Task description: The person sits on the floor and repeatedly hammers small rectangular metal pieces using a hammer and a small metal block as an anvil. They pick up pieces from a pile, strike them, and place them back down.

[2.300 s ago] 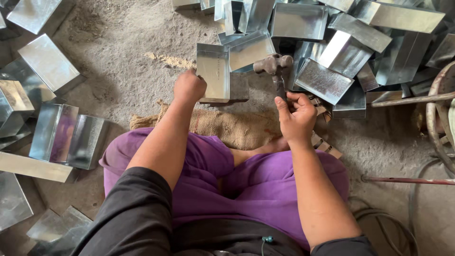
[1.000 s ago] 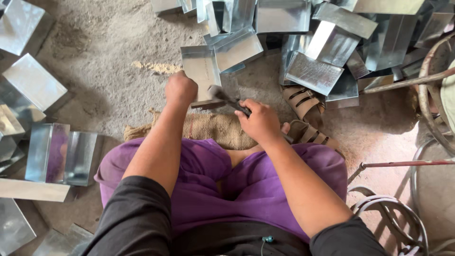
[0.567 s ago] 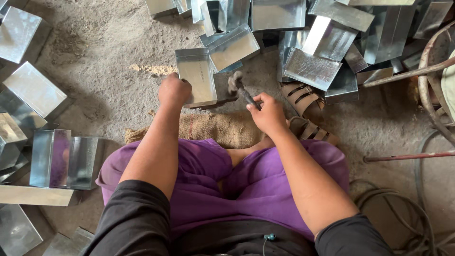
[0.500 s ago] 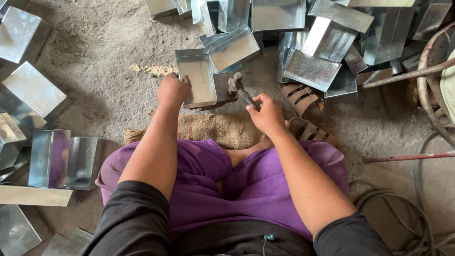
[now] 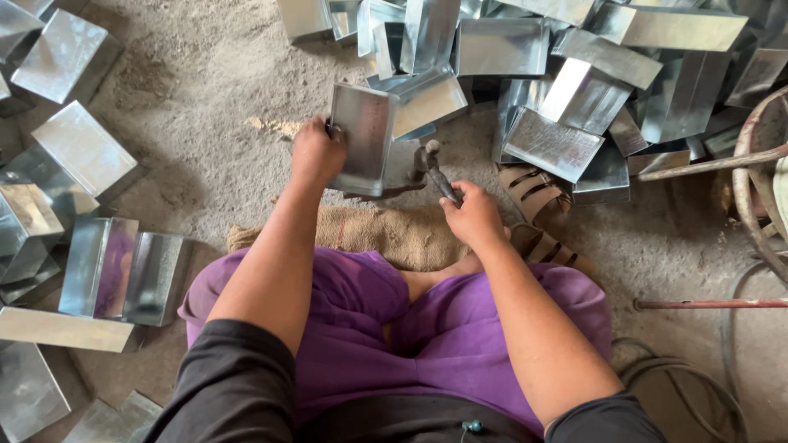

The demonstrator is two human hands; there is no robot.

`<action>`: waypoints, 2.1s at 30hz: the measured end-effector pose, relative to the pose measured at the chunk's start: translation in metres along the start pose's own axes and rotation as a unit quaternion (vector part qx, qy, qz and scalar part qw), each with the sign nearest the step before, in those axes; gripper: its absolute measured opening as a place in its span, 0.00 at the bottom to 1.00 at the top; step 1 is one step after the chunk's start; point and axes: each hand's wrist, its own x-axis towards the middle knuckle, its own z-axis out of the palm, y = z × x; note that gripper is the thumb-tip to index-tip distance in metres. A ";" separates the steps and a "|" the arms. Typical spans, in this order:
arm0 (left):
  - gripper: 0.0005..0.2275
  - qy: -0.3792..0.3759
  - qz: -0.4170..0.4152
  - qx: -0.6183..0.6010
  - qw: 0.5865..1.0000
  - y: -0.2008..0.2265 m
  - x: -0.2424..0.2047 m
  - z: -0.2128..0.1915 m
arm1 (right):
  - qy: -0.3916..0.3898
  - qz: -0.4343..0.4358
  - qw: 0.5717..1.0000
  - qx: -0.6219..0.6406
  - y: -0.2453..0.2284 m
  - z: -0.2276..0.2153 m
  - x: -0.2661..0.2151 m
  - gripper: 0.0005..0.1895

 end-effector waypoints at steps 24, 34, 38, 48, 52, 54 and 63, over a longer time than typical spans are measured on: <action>0.18 0.042 0.143 -0.114 0.982 0.044 -0.052 0.038 | 0.175 -0.140 0.968 0.116 -0.014 -0.065 -0.021 0.24; 0.17 0.029 0.109 -0.137 0.984 0.046 -0.057 0.038 | 0.340 -0.468 0.753 0.314 -0.093 -0.156 -0.064 0.09; 0.17 0.025 0.100 -0.138 0.985 0.045 -0.057 0.036 | 0.357 -0.494 0.757 0.233 -0.133 -0.110 -0.039 0.06; 0.14 0.058 0.135 -0.117 0.982 0.042 -0.057 0.038 | 0.149 -0.284 0.925 0.205 -0.103 -0.097 -0.041 0.18; 0.17 0.021 0.118 -0.106 0.987 0.043 -0.053 0.040 | 0.120 -0.111 0.940 0.300 -0.056 -0.097 -0.052 0.21; 0.17 -0.009 0.093 -0.100 0.991 0.045 -0.053 0.040 | 0.106 -0.012 0.930 0.352 -0.027 -0.086 -0.053 0.19; 0.19 -0.077 0.064 -0.077 0.992 0.058 -0.038 -0.004 | 0.037 0.175 0.843 0.507 0.027 -0.048 -0.019 0.17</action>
